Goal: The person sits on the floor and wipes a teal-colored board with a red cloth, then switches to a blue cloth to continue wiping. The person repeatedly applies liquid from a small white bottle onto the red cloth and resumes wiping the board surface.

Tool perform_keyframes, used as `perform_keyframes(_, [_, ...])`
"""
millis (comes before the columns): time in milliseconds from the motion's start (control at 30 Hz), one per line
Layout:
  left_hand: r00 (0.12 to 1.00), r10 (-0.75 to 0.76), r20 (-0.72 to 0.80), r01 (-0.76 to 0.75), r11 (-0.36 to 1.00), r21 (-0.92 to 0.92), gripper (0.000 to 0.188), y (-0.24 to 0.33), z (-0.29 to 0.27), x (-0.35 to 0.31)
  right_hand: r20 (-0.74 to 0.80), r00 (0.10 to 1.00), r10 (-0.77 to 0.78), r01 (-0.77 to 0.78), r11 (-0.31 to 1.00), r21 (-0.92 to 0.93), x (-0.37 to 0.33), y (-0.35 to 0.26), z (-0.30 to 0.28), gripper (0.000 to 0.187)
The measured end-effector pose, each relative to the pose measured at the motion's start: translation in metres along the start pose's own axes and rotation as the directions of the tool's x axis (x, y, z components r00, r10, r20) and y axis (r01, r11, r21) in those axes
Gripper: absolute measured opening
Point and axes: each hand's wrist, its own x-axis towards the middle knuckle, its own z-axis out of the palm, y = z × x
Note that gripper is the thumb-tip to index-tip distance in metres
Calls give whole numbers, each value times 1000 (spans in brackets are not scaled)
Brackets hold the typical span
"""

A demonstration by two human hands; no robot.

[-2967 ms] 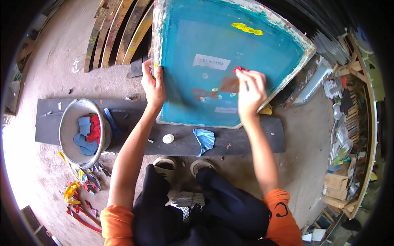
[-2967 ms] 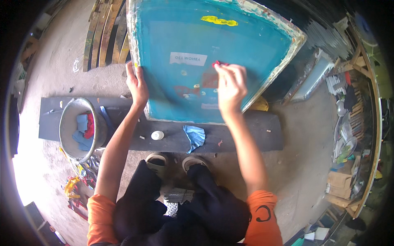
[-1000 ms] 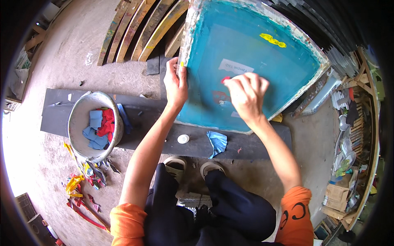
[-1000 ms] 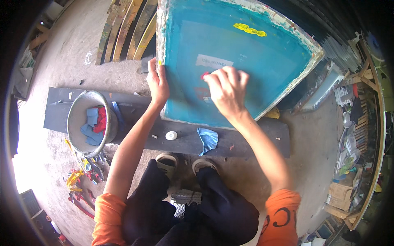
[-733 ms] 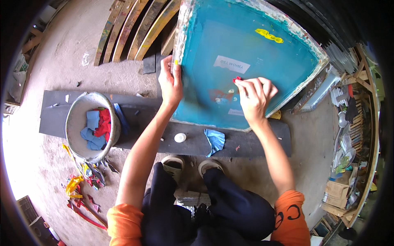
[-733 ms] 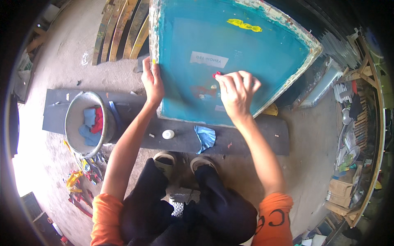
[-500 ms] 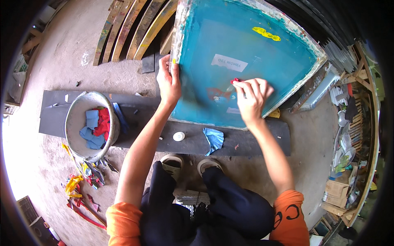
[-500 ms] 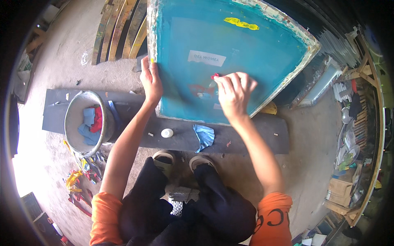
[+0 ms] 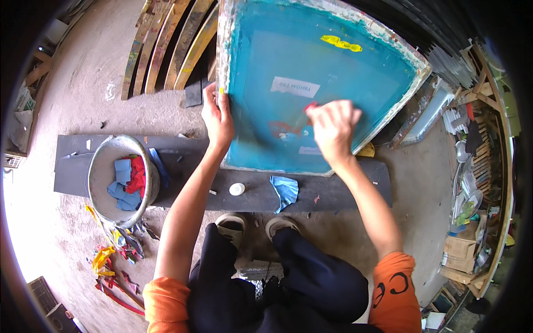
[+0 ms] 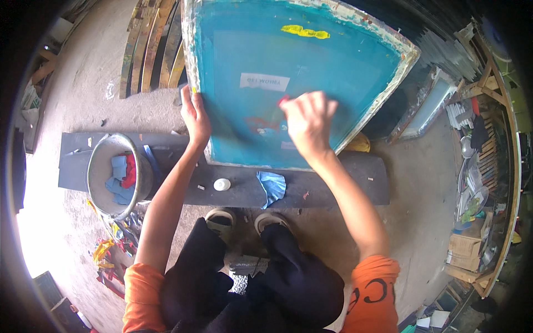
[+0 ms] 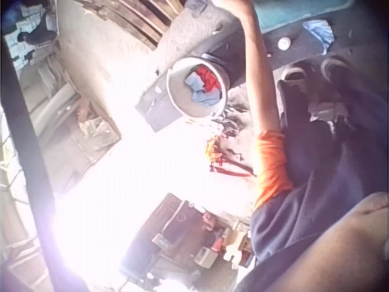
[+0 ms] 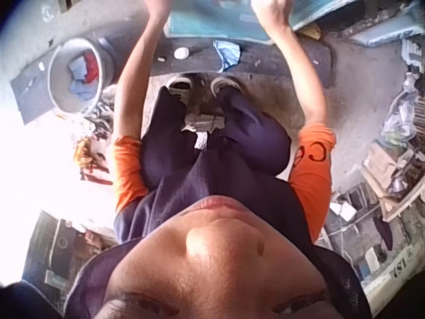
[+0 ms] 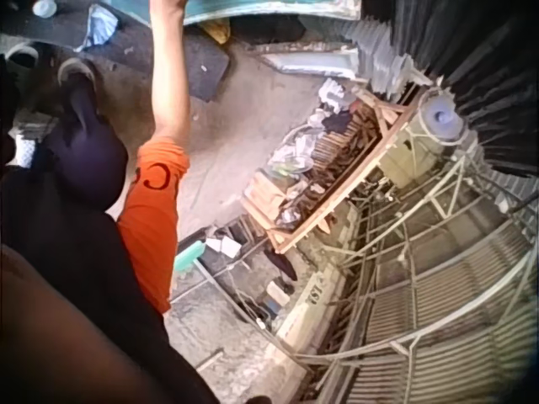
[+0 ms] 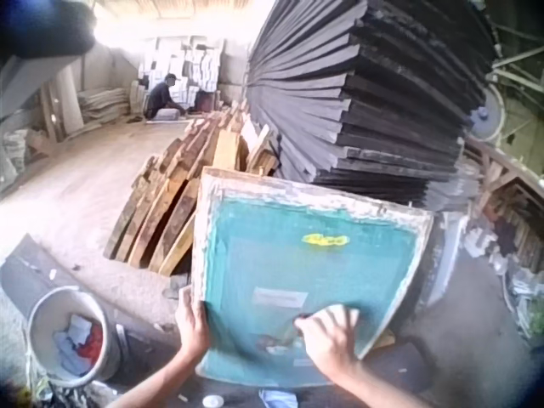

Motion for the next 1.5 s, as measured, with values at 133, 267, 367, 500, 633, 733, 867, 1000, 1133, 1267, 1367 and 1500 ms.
perform_keyframes(133, [999,-36,2,36,999,21,30,-1,2,-1,30,989,-148,150,986,-77,8,12,-13,7])
perform_keyframes(267, [1000,-19,-3,19,1000,-16,29,-2,4,-1,189,970,-151,142,988,61,-17,4,3,8])
perform_keyframes(367, [998,-57,-14,57,998,16,36,-5,0,-3,48,997,-56,57,998,-12,3,16,-10,9])
perform_keyframes(500, [999,-42,2,42,998,40,37,0,3,-2,73,992,-101,102,995,-7,-12,13,0,6])
perform_keyframes(633, [997,-73,25,72,997,40,37,3,-4,0,-113,992,58,-62,998,-30,8,20,-15,4])
perform_keyframes(733, [999,-51,17,50,998,46,37,2,3,-2,109,993,-46,42,998,37,-18,9,-3,5])
perform_keyframes(867, [997,-72,-8,73,994,87,40,3,2,-4,-56,997,48,-51,997,-49,-3,25,-19,9])
perform_keyframes(1000, [995,57,-83,-54,997,47,26,-4,5,-1,113,993,-24,20,999,39,-27,17,-2,10])
perform_keyframes(1133, [998,3,-59,-2,1000,26,26,0,3,-5,-141,952,273,-273,962,18,-10,23,-17,7])
perform_keyframes(1267, [998,25,-60,-23,999,38,26,0,4,-2,148,989,-15,10,999,37,-27,19,-11,9])
perform_keyframes(1367, [1000,1,-23,0,1000,19,27,2,4,-1,-148,944,296,-300,954,-11,-15,27,-24,9])
perform_keyframes(1500, [995,48,-83,-44,998,48,26,-5,7,0,111,993,50,-50,999,-2,-36,23,-7,6])
